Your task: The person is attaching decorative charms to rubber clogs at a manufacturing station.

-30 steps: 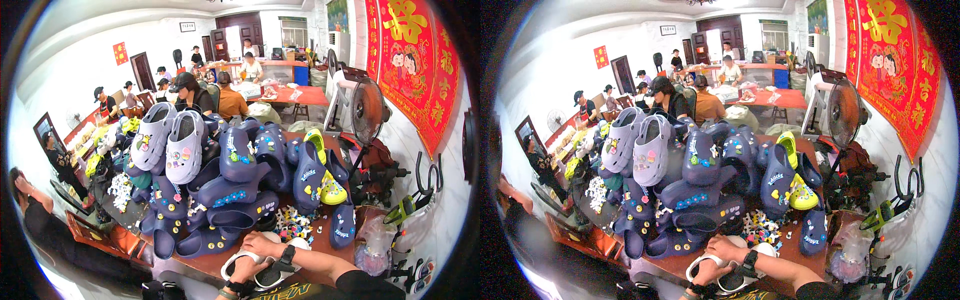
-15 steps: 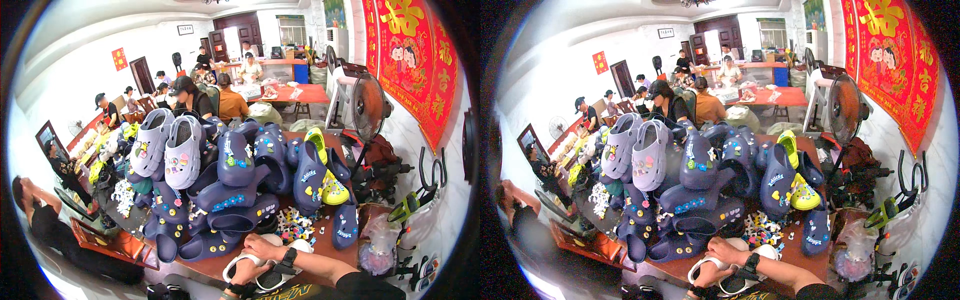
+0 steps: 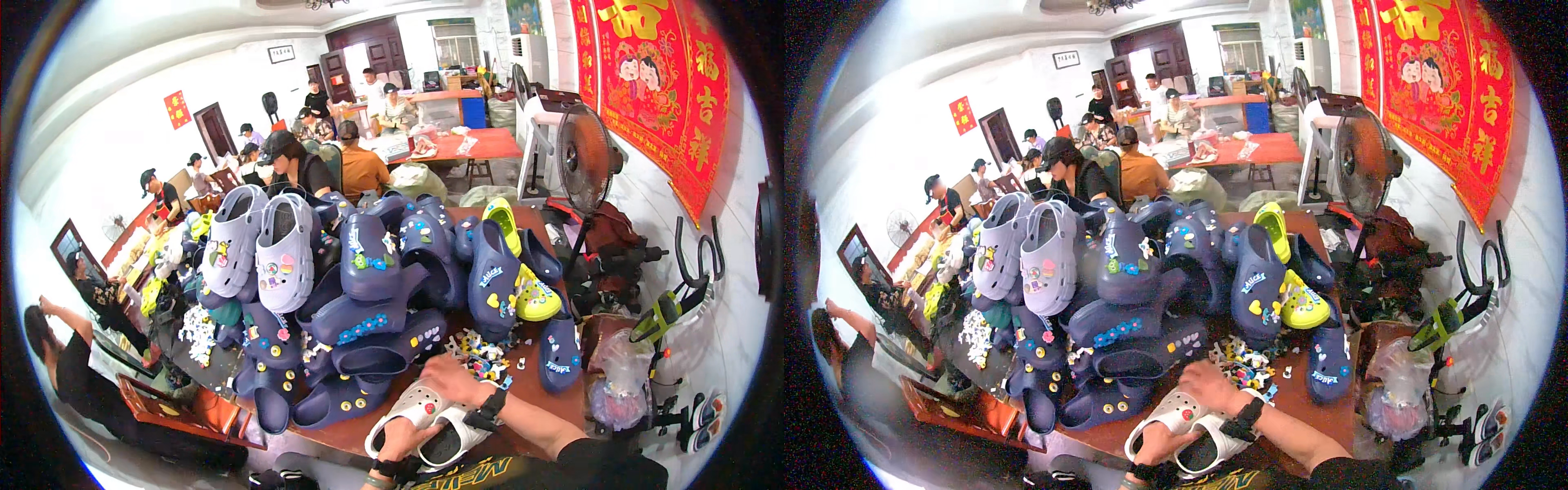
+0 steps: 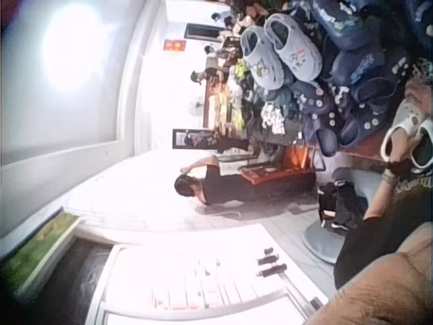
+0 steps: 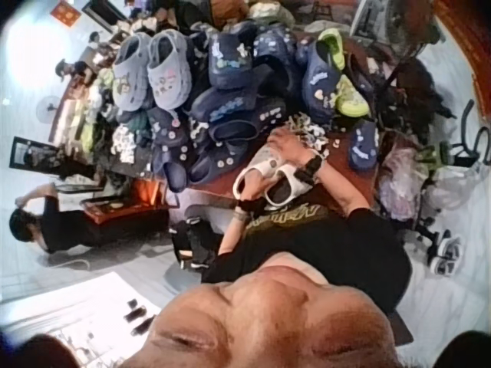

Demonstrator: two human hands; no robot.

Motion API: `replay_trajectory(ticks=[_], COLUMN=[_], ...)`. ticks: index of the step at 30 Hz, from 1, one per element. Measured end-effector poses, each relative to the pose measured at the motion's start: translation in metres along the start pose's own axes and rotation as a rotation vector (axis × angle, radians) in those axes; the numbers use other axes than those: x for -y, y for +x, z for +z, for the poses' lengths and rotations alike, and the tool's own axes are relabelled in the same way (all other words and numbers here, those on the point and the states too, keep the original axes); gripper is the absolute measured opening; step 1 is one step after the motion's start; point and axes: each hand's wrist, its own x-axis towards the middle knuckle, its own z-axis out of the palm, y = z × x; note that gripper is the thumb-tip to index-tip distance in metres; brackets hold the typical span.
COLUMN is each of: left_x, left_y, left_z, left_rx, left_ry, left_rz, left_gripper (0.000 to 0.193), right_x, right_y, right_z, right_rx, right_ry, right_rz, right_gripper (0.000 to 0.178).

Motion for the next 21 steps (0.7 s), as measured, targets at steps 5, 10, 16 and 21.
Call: replay_trajectory(ticks=[5, 10, 16, 21], left_x=[-0.021, -0.016, -0.031, -0.040], left_y=[0.001, 0.000, 0.005, 0.006], left_z=[-0.017, -0.017, -0.033, -0.040], left_rx=[0.056, 0.108, 0.252, 0.221], left_ry=[-0.020, -0.022, -0.019, -0.146], left_rz=[-0.060, -0.091, -0.164, -0.156], left_gripper=[0.053, 0.048, 0.057, 0.056], right_x=[0.023, 0.021, 0.035, 0.041], right_y=[-0.005, -0.006, -0.025, -0.019], right_z=[0.012, 0.016, -0.001, 0.000], right_rx=[0.256, 0.198, 0.140, 0.074], right_ry=[0.235, 0.362, 0.231, 0.408], right_rz=[-0.041, -0.070, -0.141, 0.045], right_gripper=[0.031, 0.024, 0.018, 0.014])
